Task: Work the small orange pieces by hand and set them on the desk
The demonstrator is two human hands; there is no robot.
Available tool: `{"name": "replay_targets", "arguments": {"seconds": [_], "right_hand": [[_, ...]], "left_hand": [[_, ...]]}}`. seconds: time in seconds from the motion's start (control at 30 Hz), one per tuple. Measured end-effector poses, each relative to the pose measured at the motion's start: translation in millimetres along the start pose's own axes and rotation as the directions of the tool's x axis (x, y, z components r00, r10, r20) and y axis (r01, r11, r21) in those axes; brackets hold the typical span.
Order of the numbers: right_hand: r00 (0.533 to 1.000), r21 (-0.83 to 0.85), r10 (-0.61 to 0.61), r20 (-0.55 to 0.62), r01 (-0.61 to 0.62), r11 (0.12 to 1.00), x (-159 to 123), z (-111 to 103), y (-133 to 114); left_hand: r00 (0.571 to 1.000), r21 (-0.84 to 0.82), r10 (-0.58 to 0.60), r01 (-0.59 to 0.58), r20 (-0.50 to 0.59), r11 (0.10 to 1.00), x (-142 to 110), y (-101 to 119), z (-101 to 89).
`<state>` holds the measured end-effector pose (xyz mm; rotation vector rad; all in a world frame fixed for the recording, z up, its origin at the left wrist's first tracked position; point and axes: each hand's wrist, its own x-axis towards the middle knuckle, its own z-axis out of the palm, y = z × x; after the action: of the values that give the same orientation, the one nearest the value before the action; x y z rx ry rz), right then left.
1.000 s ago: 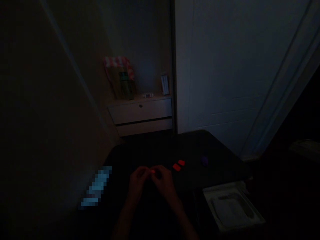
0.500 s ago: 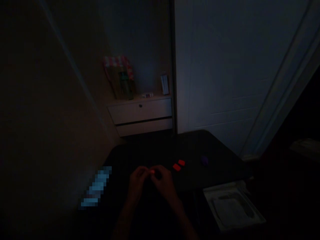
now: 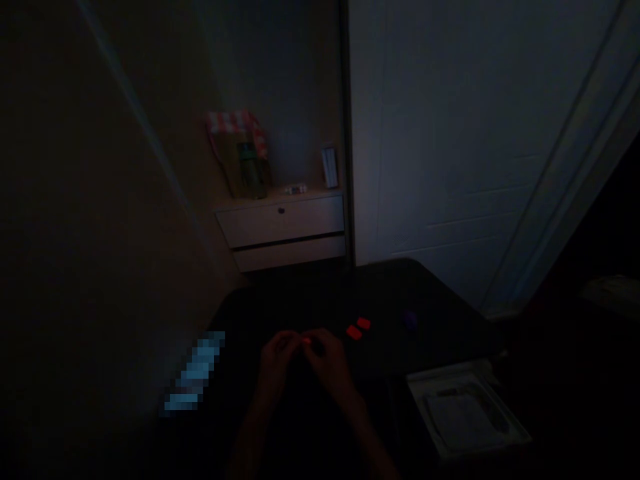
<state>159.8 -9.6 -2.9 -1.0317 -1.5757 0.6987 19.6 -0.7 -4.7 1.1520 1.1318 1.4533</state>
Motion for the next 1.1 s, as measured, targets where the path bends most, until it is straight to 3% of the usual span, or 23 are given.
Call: {"name": "replay_targets", "arguments": {"seconds": [0.47, 1.1], "right_hand": [[0.999, -0.078, -0.047, 0.012, 0.048, 0.996, -3.0, 1.1, -0.2], [1.0, -0.053, 0.01, -0.025, -0.011, 0.999, -1.9, 1.0, -1.5]], "left_hand": [[1.0, 0.054, 0.018, -0.017, -0.017, 0.998, -0.1, -1.0, -1.7], [1.0, 0.047, 0.0, 0.0, -0.009, 0.999, -0.9, -2.1, -1.1]]}}
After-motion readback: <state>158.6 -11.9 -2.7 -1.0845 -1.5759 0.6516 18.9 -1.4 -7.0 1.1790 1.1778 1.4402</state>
